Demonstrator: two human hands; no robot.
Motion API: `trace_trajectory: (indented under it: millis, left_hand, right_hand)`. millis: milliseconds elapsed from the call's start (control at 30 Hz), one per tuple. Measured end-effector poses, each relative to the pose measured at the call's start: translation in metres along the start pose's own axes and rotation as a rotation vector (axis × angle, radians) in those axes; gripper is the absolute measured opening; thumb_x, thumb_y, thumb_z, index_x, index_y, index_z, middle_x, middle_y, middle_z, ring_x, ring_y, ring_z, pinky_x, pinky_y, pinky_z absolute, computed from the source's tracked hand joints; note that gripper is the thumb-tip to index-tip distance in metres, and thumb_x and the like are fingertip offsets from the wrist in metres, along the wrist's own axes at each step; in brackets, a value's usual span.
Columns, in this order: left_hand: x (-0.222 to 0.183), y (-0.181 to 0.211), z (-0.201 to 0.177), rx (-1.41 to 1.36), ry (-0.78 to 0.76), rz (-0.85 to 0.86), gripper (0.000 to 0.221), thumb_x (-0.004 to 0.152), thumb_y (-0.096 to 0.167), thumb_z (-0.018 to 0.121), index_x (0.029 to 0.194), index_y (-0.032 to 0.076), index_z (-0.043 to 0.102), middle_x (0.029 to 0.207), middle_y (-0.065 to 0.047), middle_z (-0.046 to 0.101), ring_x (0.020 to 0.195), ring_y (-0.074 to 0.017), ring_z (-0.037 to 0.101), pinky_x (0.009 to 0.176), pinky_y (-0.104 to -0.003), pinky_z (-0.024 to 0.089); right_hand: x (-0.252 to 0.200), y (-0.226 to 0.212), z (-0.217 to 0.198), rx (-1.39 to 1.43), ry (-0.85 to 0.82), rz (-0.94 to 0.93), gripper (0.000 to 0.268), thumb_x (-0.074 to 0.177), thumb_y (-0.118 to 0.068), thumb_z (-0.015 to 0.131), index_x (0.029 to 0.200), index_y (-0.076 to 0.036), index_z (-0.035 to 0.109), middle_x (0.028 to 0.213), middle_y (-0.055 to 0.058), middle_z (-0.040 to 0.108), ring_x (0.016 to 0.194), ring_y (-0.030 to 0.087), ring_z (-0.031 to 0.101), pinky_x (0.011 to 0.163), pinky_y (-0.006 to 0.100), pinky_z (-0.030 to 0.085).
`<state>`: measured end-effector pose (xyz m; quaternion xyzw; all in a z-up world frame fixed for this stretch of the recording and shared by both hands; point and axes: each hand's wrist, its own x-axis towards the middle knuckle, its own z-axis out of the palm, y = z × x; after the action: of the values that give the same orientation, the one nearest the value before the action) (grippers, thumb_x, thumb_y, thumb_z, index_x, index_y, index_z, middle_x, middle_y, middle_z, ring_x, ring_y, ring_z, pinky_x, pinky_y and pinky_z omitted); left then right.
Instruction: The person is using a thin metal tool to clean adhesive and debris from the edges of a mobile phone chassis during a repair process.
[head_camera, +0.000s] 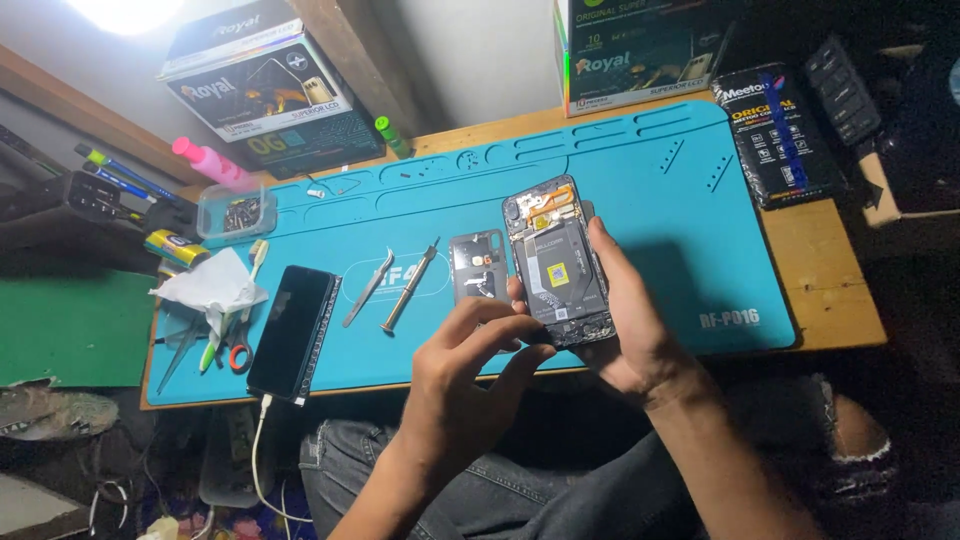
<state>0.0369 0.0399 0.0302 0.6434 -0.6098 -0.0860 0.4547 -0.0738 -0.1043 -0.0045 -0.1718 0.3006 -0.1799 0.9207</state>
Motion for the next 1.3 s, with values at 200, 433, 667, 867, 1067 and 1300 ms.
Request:
trace_trajectory:
  millis: [200,433,667,867,1067,1300]
  left_hand:
    - [-0.002,0.002,0.007,0.044,-0.060,0.031,0.018,0.102,0.009,0.075,0.115,0.002,0.065,0.113,-0.016,0.066,0.100,-0.0290,0.071,0.086,-0.040,0.063]
    - [-0.003,0.007,0.011,0.074,-0.094,0.106,0.014,0.108,0.004,0.065,0.119,0.000,0.058,0.115,-0.020,0.063,0.096,-0.0322,0.068,0.085,-0.043,0.061]
    - [0.000,0.010,0.013,0.110,-0.067,0.209,0.014,0.109,0.000,0.062,0.119,-0.007,0.056,0.112,-0.024,0.062,0.098,-0.0333,0.068,0.093,-0.044,0.064]
    - [-0.002,0.000,0.011,0.172,-0.035,0.351,0.024,0.107,0.002,0.071,0.123,-0.012,0.060,0.110,-0.028,0.064,0.095,-0.0347,0.071,0.085,-0.043,0.067]
    - [-0.001,-0.008,0.015,0.192,0.015,0.441,0.025,0.105,0.001,0.074,0.123,-0.013,0.062,0.108,-0.027,0.066,0.093,-0.0359,0.073,0.083,-0.046,0.068]
    - [0.002,-0.002,0.015,0.136,0.009,0.349,0.024,0.109,0.008,0.065,0.122,-0.012,0.062,0.108,-0.026,0.066,0.091,-0.0322,0.072,0.085,-0.042,0.066]
  right_hand:
    - [-0.003,-0.003,-0.002,0.069,0.031,0.016,0.073,0.110,-0.063,0.040,0.145,-0.004,0.066,0.109,0.024,0.074,0.096,0.033,0.073,0.081,0.045,0.061]
    - [-0.003,-0.003,-0.014,0.039,0.008,0.045,0.078,0.109,-0.068,0.039,0.140,-0.004,0.069,0.107,0.025,0.075,0.091,0.033,0.073,0.070,0.042,0.058]
    - [0.002,-0.001,-0.022,0.062,-0.002,0.051,0.076,0.110,-0.068,0.038,0.140,-0.005,0.069,0.107,0.024,0.075,0.092,0.032,0.073,0.068,0.041,0.057]
    - [0.001,-0.001,-0.023,0.051,-0.072,0.053,0.072,0.112,-0.065,0.036,0.141,-0.007,0.068,0.105,0.022,0.075,0.085,0.031,0.071,0.054,0.037,0.054]
    - [0.004,0.001,-0.028,0.118,-0.087,0.106,0.069,0.112,-0.065,0.039,0.140,-0.008,0.067,0.104,0.023,0.075,0.079,0.030,0.070,0.048,0.034,0.051]
    - [0.003,-0.001,-0.025,0.121,-0.064,0.120,0.069,0.112,-0.064,0.039,0.140,-0.008,0.068,0.102,0.024,0.074,0.077,0.028,0.069,0.049,0.034,0.050]
